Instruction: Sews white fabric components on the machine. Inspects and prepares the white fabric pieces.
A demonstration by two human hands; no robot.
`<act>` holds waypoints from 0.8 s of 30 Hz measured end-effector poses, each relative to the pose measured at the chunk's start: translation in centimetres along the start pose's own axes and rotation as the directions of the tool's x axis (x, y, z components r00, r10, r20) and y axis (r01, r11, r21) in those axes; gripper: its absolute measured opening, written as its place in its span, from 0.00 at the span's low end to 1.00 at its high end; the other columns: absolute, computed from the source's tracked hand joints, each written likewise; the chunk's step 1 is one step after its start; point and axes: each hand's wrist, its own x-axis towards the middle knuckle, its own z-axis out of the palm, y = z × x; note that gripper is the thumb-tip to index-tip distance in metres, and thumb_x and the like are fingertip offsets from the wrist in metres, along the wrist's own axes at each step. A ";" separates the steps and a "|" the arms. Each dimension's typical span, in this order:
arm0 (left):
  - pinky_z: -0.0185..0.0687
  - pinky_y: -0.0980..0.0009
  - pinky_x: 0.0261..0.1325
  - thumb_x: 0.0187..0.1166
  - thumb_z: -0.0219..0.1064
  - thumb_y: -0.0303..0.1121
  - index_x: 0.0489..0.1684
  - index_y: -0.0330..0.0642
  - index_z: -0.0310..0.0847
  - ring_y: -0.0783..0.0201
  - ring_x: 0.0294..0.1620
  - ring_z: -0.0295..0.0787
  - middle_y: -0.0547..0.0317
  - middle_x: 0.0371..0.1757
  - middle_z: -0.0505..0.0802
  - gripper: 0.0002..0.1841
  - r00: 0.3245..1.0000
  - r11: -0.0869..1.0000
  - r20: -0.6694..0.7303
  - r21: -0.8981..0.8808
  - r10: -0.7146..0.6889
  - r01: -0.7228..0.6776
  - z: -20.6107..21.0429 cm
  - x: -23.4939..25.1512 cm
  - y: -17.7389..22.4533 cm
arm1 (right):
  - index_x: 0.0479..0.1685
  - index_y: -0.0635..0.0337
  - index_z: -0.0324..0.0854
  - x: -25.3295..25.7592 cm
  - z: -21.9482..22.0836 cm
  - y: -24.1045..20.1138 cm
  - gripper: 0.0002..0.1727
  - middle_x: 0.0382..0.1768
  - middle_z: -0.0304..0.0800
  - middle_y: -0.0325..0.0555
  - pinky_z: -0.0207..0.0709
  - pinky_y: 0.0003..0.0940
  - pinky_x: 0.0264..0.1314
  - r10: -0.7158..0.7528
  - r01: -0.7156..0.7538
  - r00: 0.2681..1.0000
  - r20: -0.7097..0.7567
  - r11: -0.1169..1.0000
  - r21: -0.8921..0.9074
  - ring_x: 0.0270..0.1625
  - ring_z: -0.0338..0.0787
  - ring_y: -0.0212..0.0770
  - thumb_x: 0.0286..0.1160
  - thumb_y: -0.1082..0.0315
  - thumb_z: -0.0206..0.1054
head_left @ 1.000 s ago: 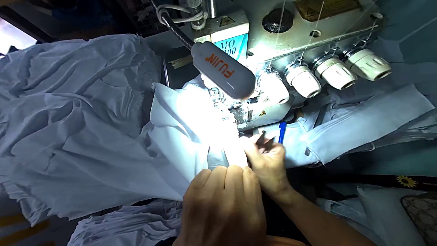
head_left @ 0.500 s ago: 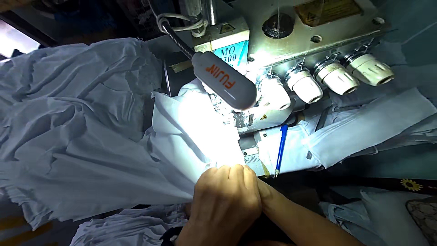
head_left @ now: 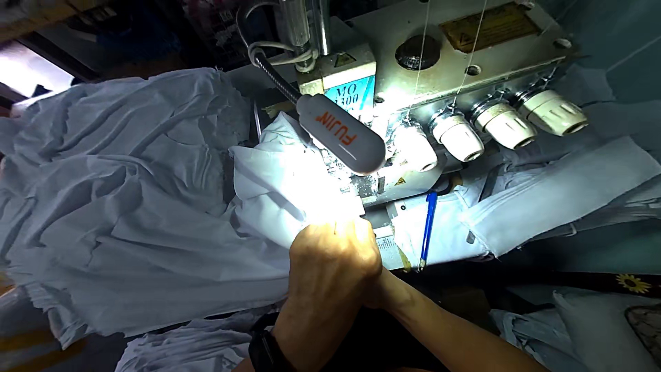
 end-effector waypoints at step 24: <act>0.68 0.32 0.72 0.79 0.65 0.23 0.64 0.38 0.85 0.30 0.79 0.72 0.37 0.78 0.81 0.16 0.940 0.985 0.339 -0.150 -0.027 0.082 -1.1 5.8 -13.6 | 0.37 0.60 0.91 0.4 0.1 0.5 0.15 0.32 0.96 0.39 0.72 0.17 0.19 0.091 -0.091 0.996 0.012 0.995 0.034 0.27 0.89 0.24 0.87 0.68 0.58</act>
